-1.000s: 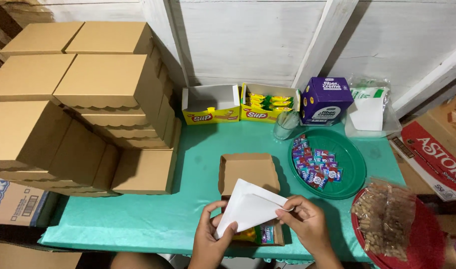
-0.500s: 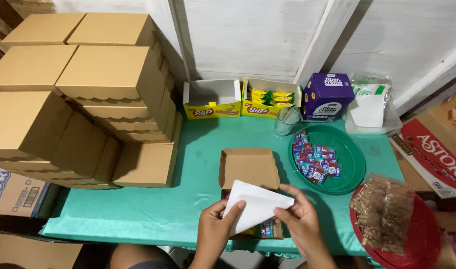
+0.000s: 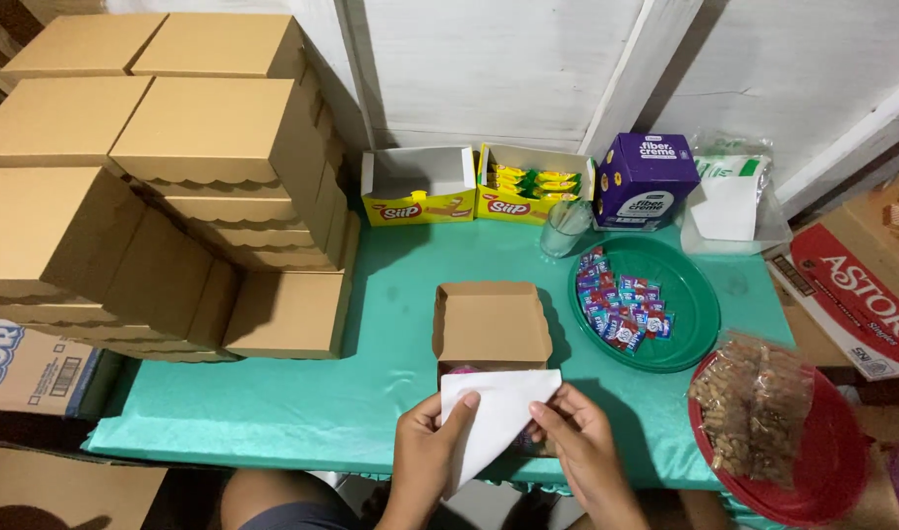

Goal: Packing various snack items into a cardboard box

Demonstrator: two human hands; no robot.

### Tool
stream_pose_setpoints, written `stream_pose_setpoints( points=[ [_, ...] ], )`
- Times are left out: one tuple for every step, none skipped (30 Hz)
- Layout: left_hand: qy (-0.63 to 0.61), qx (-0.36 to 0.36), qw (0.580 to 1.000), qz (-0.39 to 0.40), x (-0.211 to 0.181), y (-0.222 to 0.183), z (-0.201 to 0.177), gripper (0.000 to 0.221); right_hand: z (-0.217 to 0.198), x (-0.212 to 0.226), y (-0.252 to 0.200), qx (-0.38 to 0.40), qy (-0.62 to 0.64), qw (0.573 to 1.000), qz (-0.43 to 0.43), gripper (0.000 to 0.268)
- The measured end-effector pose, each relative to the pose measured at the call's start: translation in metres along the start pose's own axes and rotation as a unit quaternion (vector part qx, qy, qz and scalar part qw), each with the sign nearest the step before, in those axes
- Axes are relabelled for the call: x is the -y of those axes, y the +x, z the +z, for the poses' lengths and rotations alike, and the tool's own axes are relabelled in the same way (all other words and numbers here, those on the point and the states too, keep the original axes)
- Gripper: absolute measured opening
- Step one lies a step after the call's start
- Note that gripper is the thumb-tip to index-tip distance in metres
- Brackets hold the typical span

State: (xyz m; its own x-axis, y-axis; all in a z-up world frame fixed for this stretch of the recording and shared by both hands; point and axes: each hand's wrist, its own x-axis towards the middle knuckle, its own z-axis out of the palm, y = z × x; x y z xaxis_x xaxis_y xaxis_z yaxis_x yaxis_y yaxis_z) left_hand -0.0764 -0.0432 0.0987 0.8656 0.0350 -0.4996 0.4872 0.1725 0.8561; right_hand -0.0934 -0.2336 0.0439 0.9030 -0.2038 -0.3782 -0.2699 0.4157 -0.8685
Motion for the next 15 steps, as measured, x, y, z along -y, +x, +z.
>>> stream_pose_setpoints(
  points=[
    [-0.008, -0.011, 1.0, 0.011, 0.003, 0.001, 0.001, 0.025, 0.001, -0.004, -0.001, -0.005, -0.002, 1.0, 0.003, 0.038],
    [-0.017, -0.023, 0.999, 0.022, 0.007, 0.001, 0.001, 0.026, 0.002, -0.008, -0.003, -0.01, -0.004, 1.0, 0.007, 0.027],
    [-0.017, -0.023, 0.999, 0.022, 0.008, 0.001, 0.002, 0.026, 0.007, -0.011, -0.006, -0.009, -0.004, 1.0, 0.007, 0.027],
    [-0.015, -0.029, 0.999, 0.019, 0.009, 0.001, 0.003, 0.027, 0.011, -0.015, -0.01, -0.026, 0.024, 0.999, 0.002, 0.025],
    [-0.012, -0.035, 0.999, 0.016, 0.011, 0.0, 0.004, 0.027, 0.015, -0.018, -0.014, -0.044, 0.052, 0.998, -0.002, 0.024],
    [-0.012, -0.035, 0.999, 0.015, 0.013, 0.0, 0.005, 0.027, 0.018, -0.019, -0.016, -0.044, 0.051, 0.998, -0.001, 0.024],
    [-0.019, -0.032, 0.999, 0.027, 0.015, 0.0, 0.005, 0.026, 0.02, -0.019, -0.018, -0.067, 0.057, 0.996, -0.019, 0.019],
    [-0.027, -0.03, 0.998, 0.039, 0.017, 0.0, 0.005, 0.026, 0.023, -0.02, -0.02, -0.088, 0.063, 0.993, -0.036, 0.014],
    [-0.027, -0.03, 0.998, 0.038, 0.019, -0.001, 0.007, 0.026, 0.023, -0.027, -0.019, -0.088, 0.063, 0.993, -0.036, 0.014],
    [-0.065, -0.043, 0.996, 0.032, 0.02, -0.001, 0.01, 0.025, 0.024, -0.034, -0.018, -0.106, 0.083, 0.989, -0.063, 0.017],
    [-0.103, -0.056, 0.993, 0.025, 0.021, -0.002, 0.013, 0.024, 0.024, -0.041, -0.016, -0.123, 0.104, 0.983, -0.09, 0.021],
    [-0.104, -0.056, 0.993, 0.026, 0.02, -0.004, 0.015, 0.024, 0.029, -0.04, -0.019, -0.123, 0.104, 0.983, -0.09, 0.021],
    [-0.12, -0.069, 0.99, 0.017, 0.018, -0.007, 0.017, 0.027, 0.033, -0.039, -0.023, -0.13, 0.126, 0.981, -0.069, 0.024],
    [-0.135, -0.082, 0.987, 0.009, 0.017, -0.009, 0.019, 0.029, 0.038, -0.038, -0.025, -0.136, 0.148, 0.978, -0.048, 0.028],
    [-0.137, -0.082, 0.987, 0.01, 0.017, -0.009, 0.021, 0.029, 0.039, -0.043, -0.025, -0.135, 0.147, 0.979, -0.048, 0.028]
  ],
)
